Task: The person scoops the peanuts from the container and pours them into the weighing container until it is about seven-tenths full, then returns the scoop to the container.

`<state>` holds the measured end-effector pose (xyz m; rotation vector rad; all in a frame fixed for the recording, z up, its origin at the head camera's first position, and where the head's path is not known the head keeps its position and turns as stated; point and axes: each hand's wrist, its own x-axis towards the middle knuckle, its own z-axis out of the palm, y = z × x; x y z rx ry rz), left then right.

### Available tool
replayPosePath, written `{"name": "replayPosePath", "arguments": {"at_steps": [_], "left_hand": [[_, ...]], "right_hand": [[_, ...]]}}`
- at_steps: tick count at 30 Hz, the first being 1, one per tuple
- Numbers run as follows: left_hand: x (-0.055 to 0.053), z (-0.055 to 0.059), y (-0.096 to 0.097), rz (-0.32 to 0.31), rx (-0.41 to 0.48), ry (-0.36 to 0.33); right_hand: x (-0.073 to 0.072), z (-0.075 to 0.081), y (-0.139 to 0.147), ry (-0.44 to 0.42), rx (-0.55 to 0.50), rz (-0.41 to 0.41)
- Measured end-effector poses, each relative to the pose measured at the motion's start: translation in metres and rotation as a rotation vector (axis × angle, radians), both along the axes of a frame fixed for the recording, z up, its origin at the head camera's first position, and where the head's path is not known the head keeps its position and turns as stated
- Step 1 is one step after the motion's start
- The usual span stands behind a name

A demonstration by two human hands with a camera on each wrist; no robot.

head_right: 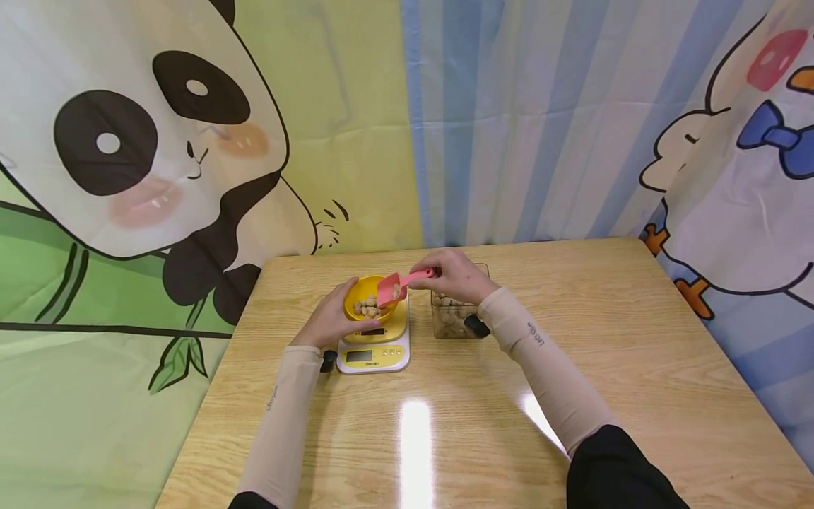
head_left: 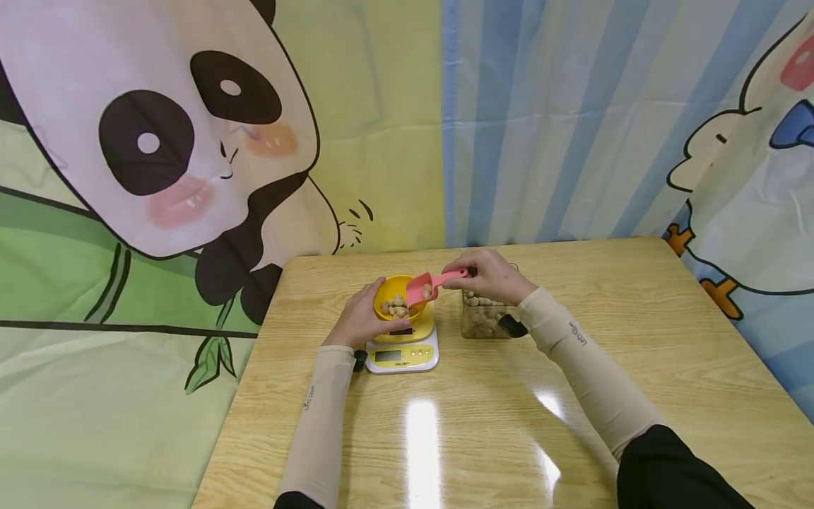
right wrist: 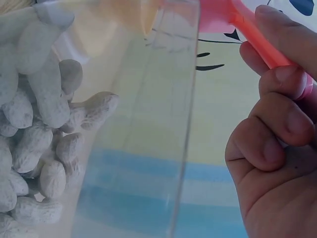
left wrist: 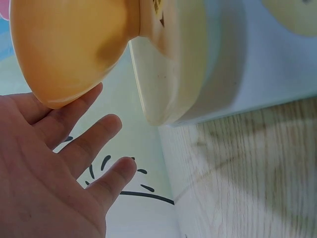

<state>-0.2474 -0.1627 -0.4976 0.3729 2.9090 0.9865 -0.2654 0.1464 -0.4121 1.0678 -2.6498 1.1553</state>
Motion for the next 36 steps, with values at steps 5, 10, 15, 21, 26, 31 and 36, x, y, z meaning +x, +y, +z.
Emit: {"name": "replayPosePath", "arguments": {"at_steps": [5,10,15,21,26,31,36], "left_hand": [[0.000,0.000,-0.001,0.001,-0.001,0.002],[0.001,0.001,0.000,0.006,-0.001,0.003],[0.002,0.001,0.001,0.006,-0.001,0.007],[0.001,0.001,0.001,-0.006,-0.002,0.015],[0.001,0.001,0.000,-0.010,0.005,0.018],[0.001,0.000,0.000,-0.014,0.018,0.015],[0.001,0.000,-0.001,-0.016,0.017,0.015]], "right_hand": [[-0.001,-0.003,0.002,-0.005,-0.015,0.004],[0.000,-0.002,0.004,-0.013,-0.014,-0.010],[0.003,0.001,0.009,-0.045,-0.030,-0.034],[0.005,0.005,0.017,-0.093,-0.075,-0.057],[0.007,0.007,0.026,-0.107,-0.098,-0.080],[0.010,0.007,0.037,-0.145,-0.126,-0.124],[0.017,0.008,0.048,-0.174,-0.164,-0.159]]}}
